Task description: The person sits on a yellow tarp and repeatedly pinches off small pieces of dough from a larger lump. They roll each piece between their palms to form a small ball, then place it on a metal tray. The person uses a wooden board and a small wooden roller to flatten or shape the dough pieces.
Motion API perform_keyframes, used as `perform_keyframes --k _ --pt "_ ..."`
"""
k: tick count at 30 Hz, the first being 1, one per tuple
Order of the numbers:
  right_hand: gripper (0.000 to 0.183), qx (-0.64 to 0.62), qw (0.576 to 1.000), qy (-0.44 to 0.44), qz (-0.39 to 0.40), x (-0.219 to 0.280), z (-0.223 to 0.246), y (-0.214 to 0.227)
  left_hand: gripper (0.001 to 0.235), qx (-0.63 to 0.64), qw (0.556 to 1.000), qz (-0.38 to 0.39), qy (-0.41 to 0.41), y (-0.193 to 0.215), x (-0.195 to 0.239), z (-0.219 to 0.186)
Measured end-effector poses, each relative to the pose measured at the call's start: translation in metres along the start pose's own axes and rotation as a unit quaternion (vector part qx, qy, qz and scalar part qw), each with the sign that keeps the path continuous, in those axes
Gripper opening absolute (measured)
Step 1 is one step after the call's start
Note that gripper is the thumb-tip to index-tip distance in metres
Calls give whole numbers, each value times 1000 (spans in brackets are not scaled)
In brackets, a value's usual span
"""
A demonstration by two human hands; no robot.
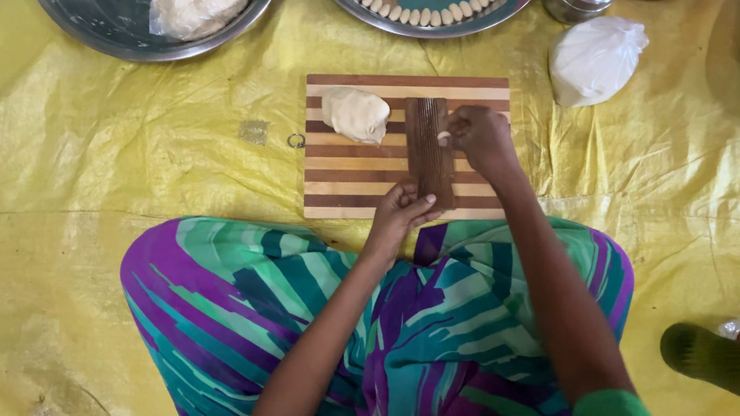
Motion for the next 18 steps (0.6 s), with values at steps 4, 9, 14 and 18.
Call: perform_keyframes --k 4,9,14,18 --pt "22 106 991 52 69 -29 21 -16 20 6 1000 2 2 -3 0 -2" --pt "25 214 968 37 123 -48 23 -36 22 2 1000 -1 11 -5 2 -5" --pt "13 260 962 32 80 -55 27 -35 23 12 1000 -2 9 -8 4 -11" --pt "6 276 954 -4 115 -54 21 -42 22 2 1000 -8 10 -7 5 -12"
Point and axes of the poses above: each hand's wrist, its own x-axis away from the middle knuckle, its own y-axis out of the back of the hand, z = x × y, the point moved 9 cm from there along -x, towards the middle knuckle
